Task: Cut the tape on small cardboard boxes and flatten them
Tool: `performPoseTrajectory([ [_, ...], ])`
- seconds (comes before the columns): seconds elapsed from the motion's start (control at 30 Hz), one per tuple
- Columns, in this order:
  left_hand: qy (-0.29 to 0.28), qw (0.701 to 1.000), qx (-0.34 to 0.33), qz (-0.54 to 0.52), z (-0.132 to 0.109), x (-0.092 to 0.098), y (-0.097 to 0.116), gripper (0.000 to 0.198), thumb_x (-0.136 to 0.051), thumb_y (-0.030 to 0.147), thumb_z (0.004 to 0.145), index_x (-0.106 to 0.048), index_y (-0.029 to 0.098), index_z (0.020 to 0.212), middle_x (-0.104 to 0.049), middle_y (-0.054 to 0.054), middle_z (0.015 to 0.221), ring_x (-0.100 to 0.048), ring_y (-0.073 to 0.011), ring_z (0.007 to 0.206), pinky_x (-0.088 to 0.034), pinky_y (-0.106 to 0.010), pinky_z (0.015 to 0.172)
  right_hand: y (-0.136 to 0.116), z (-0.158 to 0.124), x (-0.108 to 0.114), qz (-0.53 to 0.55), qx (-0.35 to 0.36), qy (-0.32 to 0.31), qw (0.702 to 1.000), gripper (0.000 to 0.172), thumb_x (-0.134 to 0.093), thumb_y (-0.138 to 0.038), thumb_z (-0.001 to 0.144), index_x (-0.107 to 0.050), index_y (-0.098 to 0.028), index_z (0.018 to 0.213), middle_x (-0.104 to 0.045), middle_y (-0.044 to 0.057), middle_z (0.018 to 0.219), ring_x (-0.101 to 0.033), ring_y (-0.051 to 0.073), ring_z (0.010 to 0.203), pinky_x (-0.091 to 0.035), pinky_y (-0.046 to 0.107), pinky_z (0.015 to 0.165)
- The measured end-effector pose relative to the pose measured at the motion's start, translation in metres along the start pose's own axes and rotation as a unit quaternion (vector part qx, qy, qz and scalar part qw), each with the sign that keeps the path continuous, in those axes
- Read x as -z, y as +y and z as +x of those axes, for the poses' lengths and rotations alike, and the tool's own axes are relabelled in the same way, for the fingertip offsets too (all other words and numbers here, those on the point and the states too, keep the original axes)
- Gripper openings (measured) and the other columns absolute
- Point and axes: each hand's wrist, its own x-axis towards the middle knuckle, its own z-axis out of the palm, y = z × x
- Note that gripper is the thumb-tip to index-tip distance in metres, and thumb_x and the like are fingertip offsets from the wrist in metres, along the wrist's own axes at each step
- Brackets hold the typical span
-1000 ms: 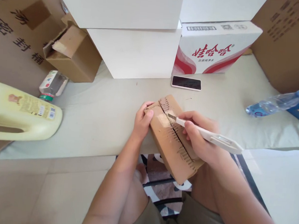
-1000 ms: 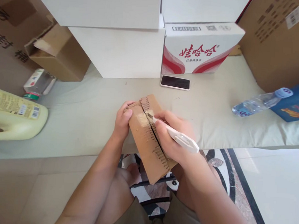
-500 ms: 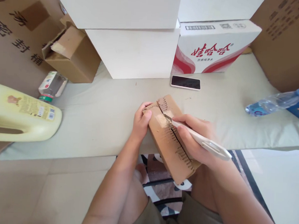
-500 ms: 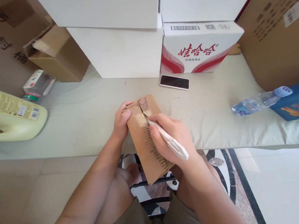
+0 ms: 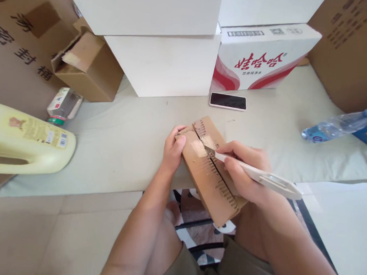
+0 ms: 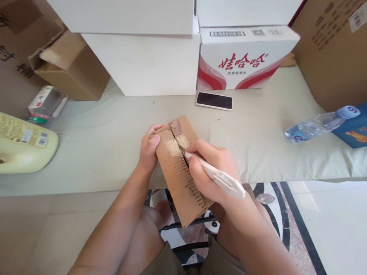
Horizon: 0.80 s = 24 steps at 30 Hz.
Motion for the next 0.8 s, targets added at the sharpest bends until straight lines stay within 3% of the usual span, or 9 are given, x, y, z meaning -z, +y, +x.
performPoseTrajectory([
  [0.17, 0.007, 1.0, 0.005, -0.005, -0.0001, -0.0006, -0.0016, 0.04, -0.057, 0.054, 0.08, -0.064, 0.021, 0.1, -0.071, -0.006, 0.094, -0.063, -0.0231, 0.084, -0.052, -0.036, 0.078, 0.0003, -0.0019, 0.0026, 0.021, -0.016, 0.017, 1.0, 0.023, -0.047, -0.03, 0.088, -0.068, -0.021, 0.088, -0.064, -0.001, 0.062, -0.056, 0.012, 0.05, -0.042, 0.026, 0.05],
  [0.33, 0.003, 1.0, 0.009, -0.012, -0.0007, -0.0021, -0.0025, 0.041, -0.055, 0.055, 0.081, -0.063, 0.02, 0.101, -0.071, -0.007, 0.097, -0.065, -0.024, 0.087, -0.053, -0.038, 0.081, 0.001, 0.001, 0.0001, -0.02, 0.027, 0.01, 0.999, 0.024, -0.049, -0.032, 0.091, -0.068, -0.021, 0.098, -0.071, 0.001, 0.075, -0.063, 0.013, 0.06, -0.046, 0.026, 0.057],
  [0.8, 0.015, 1.0, 0.006, -0.017, -0.001, -0.0027, -0.002, 0.036, -0.056, 0.051, 0.08, -0.062, 0.02, 0.098, -0.069, -0.005, 0.09, -0.062, -0.021, 0.08, -0.05, -0.034, 0.076, -0.0024, 0.002, -0.0017, -0.083, 0.076, 0.011, 0.994, 0.015, -0.049, -0.022, 0.086, -0.064, -0.022, 0.089, -0.069, 0.0, 0.072, -0.062, 0.013, 0.058, -0.045, 0.023, 0.057],
])
